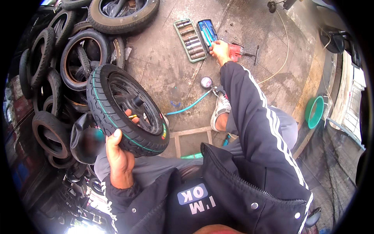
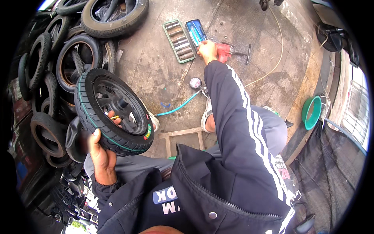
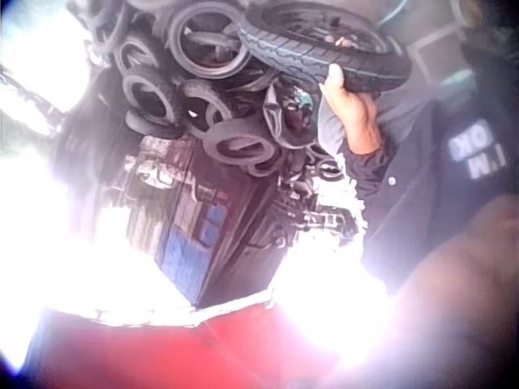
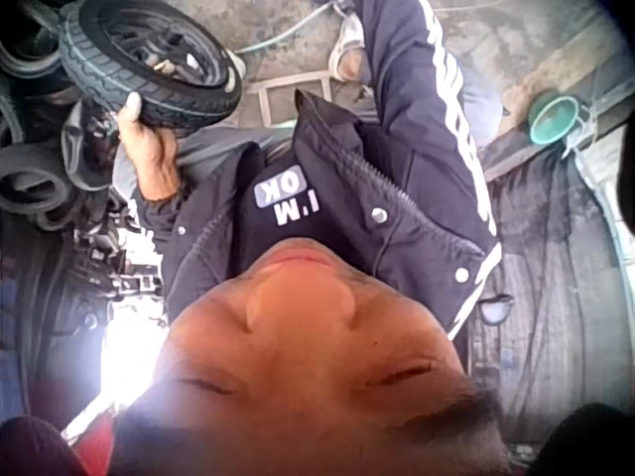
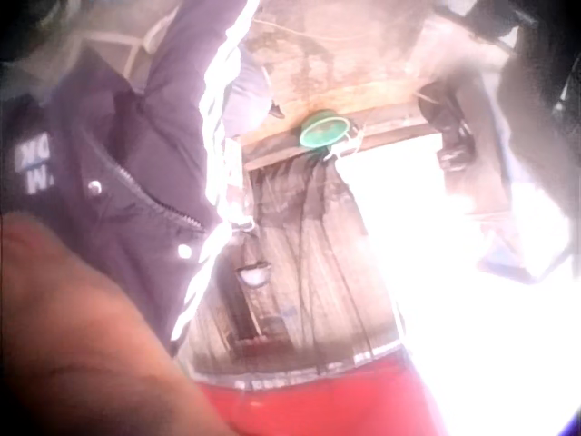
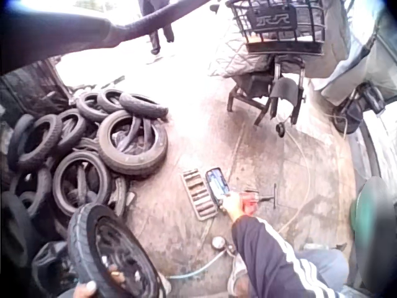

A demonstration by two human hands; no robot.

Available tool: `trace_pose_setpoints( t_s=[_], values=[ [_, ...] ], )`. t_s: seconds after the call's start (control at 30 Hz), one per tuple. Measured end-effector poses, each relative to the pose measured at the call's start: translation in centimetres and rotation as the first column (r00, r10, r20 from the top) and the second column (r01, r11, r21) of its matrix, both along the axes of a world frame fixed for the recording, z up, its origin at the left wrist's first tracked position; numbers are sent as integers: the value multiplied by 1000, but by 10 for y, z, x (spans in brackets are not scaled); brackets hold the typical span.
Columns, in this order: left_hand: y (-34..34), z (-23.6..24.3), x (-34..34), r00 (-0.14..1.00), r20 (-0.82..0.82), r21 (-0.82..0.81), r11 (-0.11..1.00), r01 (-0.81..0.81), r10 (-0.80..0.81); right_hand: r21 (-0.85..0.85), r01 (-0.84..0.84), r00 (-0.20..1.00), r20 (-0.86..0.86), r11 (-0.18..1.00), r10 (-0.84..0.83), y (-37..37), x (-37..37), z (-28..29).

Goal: The person uses a digital tire pressure gauge to check the pressure of a small tire, then uses a manual hand pump to inflate it. They repeatedly check the pressure and pump the tire, eventually lifting it to inspect the rim and tire before placing it on a scooter.

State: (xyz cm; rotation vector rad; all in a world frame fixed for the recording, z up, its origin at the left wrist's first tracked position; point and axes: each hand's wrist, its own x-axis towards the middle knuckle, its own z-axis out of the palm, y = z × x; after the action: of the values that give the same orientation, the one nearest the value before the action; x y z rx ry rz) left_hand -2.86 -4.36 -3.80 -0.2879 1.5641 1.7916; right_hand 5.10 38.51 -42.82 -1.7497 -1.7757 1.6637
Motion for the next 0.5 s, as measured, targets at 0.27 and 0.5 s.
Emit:
trace_pose_setpoints(
  t_s=[0.27, 0.5],
  values=[
    [8, -1, 2, 996, 3, -45, 995, 89, -89, 369, -772, 628, 318, 517, 711, -157, 82, 57],
    [10, 12, 6, 996, -52, 22, 997, 70, -69, -19, -1000, 3, 195, 7, 981, -311, 111, 48]
  ],
)
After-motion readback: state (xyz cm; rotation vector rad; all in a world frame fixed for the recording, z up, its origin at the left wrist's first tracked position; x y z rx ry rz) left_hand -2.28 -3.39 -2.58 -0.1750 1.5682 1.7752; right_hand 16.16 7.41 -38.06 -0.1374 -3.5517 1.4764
